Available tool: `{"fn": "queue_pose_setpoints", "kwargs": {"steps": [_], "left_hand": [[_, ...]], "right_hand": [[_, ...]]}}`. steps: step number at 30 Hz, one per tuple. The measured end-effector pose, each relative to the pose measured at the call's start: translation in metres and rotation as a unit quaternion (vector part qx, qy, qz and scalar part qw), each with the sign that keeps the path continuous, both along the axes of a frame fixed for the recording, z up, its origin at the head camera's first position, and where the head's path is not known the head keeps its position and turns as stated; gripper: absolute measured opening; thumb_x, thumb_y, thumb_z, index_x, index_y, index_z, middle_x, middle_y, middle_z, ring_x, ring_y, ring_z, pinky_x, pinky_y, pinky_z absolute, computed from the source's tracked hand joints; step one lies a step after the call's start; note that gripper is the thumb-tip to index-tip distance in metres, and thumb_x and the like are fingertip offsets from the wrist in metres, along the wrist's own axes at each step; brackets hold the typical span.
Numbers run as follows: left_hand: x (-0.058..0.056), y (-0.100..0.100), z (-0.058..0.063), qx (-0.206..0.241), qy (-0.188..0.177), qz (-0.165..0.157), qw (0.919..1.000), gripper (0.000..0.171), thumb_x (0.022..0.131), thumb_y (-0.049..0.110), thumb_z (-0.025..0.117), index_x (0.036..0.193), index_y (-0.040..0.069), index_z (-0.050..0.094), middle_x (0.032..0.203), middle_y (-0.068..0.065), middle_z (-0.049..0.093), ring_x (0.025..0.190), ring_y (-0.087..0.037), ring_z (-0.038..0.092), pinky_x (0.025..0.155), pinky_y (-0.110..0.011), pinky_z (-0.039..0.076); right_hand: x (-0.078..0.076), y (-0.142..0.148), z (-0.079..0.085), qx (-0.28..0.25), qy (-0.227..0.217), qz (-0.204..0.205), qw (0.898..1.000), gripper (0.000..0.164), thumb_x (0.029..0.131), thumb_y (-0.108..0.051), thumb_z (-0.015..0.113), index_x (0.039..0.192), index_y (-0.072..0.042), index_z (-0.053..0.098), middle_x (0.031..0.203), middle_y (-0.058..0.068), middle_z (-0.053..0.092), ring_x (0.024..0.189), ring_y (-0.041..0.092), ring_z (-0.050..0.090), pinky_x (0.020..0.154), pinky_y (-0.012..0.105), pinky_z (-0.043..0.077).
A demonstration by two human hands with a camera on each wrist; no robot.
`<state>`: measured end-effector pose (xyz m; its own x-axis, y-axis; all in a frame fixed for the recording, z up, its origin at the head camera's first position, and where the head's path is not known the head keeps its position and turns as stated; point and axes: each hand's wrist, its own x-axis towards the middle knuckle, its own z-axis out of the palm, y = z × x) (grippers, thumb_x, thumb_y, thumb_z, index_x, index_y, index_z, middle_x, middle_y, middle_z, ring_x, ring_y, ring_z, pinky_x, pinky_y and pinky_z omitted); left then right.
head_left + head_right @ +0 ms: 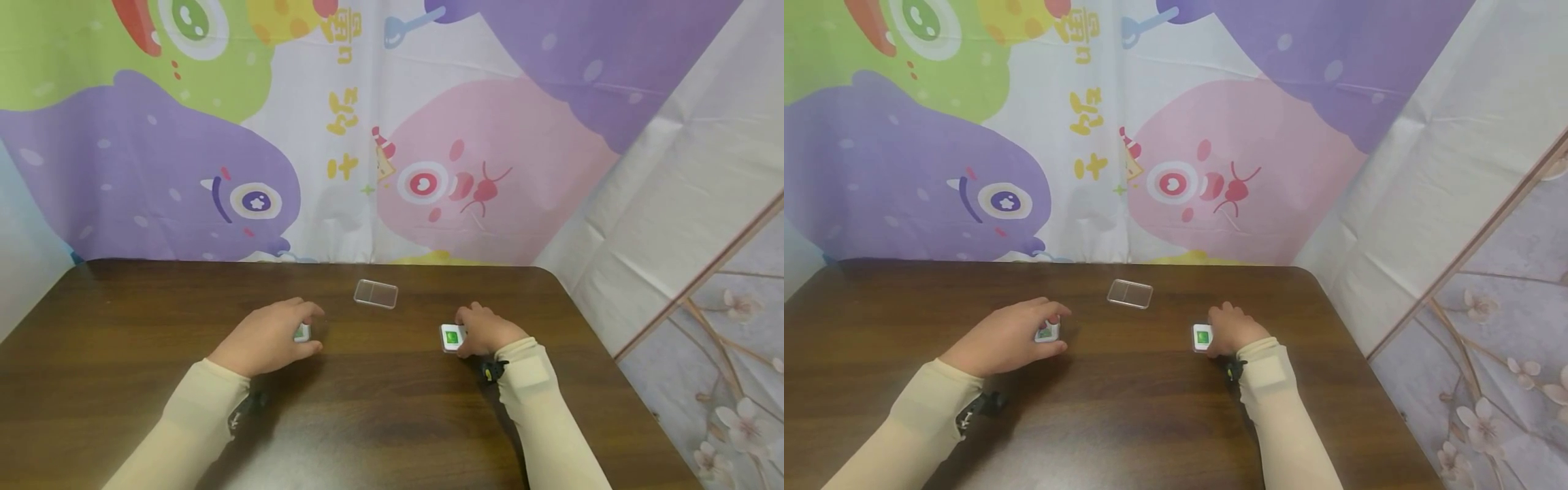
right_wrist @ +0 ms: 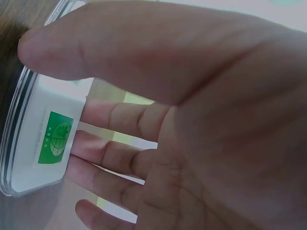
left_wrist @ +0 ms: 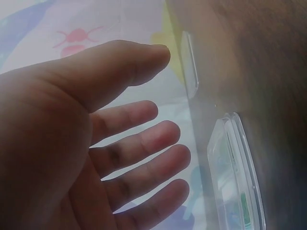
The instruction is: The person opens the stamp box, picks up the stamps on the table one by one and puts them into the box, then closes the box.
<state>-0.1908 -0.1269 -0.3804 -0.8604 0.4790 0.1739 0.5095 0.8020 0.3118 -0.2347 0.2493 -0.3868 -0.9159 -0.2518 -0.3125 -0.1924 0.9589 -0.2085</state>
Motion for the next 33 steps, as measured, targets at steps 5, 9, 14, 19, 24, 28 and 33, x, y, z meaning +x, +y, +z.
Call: {"fn": "queue_pose_setpoints", "kwargs": {"steps": [5, 9, 14, 19, 24, 28, 33], "left_hand": [[0.000, 0.001, 0.000, -0.001, -0.010, 0.003, 0.9999, 0.047, 0.087, 0.031, 0.080, 0.125, 0.007, 0.068, 0.110, -0.005, 0.070, 0.092, -0.020, 0.067, 0.088, -0.046, 0.055], [0.000, 0.001, -0.001, -0.004, -0.018, 0.004, 0.9998, 0.047, 0.087, 0.032, 0.081, 0.126, 0.007, 0.068, 0.111, -0.005, 0.070, 0.093, -0.020, 0.067, 0.089, -0.047, 0.055], [0.000, 0.002, -0.001, -0.008, -0.027, 0.007, 0.9996, 0.047, 0.087, 0.033, 0.081, 0.126, 0.008, 0.069, 0.110, -0.004, 0.069, 0.092, -0.019, 0.066, 0.089, -0.047, 0.055], [0.000, 0.002, -0.001, -0.012, -0.030, 0.006, 0.9995, 0.046, 0.088, 0.033, 0.081, 0.125, 0.008, 0.069, 0.110, -0.004, 0.069, 0.091, -0.019, 0.066, 0.089, -0.048, 0.055], [0.000, 0.003, -0.003, -0.016, -0.029, 0.005, 0.9995, 0.046, 0.088, 0.032, 0.080, 0.125, 0.008, 0.069, 0.110, -0.005, 0.069, 0.100, -0.024, 0.067, 0.092, -0.049, 0.054], [0.000, 0.004, -0.005, -0.019, -0.025, 0.002, 0.9995, 0.045, 0.088, 0.032, 0.080, 0.125, 0.008, 0.069, 0.109, -0.004, 0.068, 0.104, -0.027, 0.065, 0.092, -0.050, 0.053], [0.000, 0.004, -0.006, -0.021, -0.026, 0.002, 0.9994, 0.045, 0.088, 0.033, 0.080, 0.125, 0.009, 0.069, 0.112, -0.004, 0.068, 0.107, -0.028, 0.064, 0.094, -0.050, 0.053]], "right_hand": [[0.000, 0.000, 0.000, 0.001, 0.002, 0.002, 1.000, 0.050, 0.080, -0.014, 0.086, 0.122, -0.001, 0.062, 0.110, 0.013, 0.056, 0.097, 0.027, 0.053, 0.085, 0.045, 0.050], [0.000, 0.000, 0.000, 0.000, 0.003, 0.003, 1.000, 0.049, 0.080, -0.014, 0.086, 0.121, -0.002, 0.062, 0.110, 0.013, 0.056, 0.097, 0.027, 0.053, 0.085, 0.045, 0.050], [0.001, -0.003, -0.001, -0.005, 0.001, 0.009, 1.000, 0.048, 0.081, -0.015, 0.085, 0.121, -0.003, 0.063, 0.110, 0.012, 0.055, 0.097, 0.027, 0.052, 0.085, 0.045, 0.050], [0.003, -0.009, -0.002, -0.004, 0.004, 0.012, 1.000, 0.047, 0.082, -0.016, 0.085, 0.122, -0.003, 0.063, 0.111, 0.012, 0.056, 0.098, 0.026, 0.052, 0.086, 0.045, 0.050], [0.005, -0.016, -0.003, -0.009, 0.014, 0.029, 0.999, 0.046, 0.083, -0.016, 0.084, 0.122, -0.004, 0.063, 0.112, 0.012, 0.056, 0.099, 0.026, 0.052, 0.086, 0.045, 0.050], [0.006, -0.027, -0.007, -0.024, 0.022, 0.062, 0.998, 0.045, 0.084, -0.019, 0.085, 0.122, -0.006, 0.063, 0.113, 0.010, 0.055, 0.099, 0.025, 0.051, 0.085, 0.043, 0.050], [0.010, -0.041, -0.009, -0.034, 0.022, 0.087, 0.995, 0.046, 0.087, -0.023, 0.085, 0.125, -0.008, 0.063, 0.113, 0.008, 0.055, 0.099, 0.023, 0.051, 0.085, 0.041, 0.050]]}}
